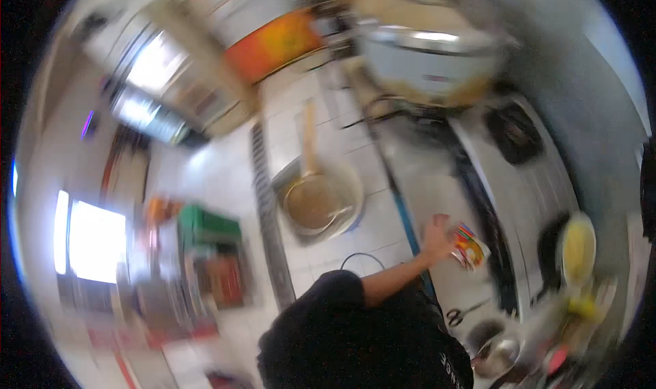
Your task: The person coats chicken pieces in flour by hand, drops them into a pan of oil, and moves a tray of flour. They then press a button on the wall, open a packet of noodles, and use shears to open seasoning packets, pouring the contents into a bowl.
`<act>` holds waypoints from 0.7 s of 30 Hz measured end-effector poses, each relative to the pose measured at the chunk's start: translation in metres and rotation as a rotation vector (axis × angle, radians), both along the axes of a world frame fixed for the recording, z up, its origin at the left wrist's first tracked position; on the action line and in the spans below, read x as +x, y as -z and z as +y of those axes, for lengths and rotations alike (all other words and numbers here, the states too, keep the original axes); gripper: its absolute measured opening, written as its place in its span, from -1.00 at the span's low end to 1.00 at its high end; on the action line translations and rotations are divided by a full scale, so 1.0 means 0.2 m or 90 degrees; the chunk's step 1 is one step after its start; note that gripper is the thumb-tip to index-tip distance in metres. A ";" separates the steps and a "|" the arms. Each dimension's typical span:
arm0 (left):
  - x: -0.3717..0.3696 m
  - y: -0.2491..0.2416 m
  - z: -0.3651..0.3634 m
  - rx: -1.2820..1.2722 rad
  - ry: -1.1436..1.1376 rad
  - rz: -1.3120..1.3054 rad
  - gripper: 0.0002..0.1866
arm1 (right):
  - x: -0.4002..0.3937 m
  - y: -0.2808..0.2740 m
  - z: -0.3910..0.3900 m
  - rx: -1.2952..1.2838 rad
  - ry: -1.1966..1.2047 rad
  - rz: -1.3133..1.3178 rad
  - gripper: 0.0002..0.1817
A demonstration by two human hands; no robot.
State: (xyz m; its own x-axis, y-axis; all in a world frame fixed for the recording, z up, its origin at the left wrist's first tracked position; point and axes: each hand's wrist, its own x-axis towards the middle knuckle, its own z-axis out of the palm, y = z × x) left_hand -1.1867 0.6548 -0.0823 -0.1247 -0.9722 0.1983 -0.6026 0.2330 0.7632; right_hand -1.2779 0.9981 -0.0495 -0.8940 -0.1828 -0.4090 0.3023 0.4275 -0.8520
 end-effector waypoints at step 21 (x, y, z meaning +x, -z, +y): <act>1.90 -0.07 1.67 0.318 -0.385 0.010 -0.44 | -0.07 -0.20 -0.31 0.149 -0.770 0.284 -0.60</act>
State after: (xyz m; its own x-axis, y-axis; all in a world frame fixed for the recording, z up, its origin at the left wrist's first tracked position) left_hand -0.8069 0.9895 -0.0679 0.4545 -0.8444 -0.2836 -0.5037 -0.5063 0.7000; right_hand -1.2910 0.9365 -0.0094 -0.2807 -0.9256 -0.2540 -0.6611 0.3783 -0.6479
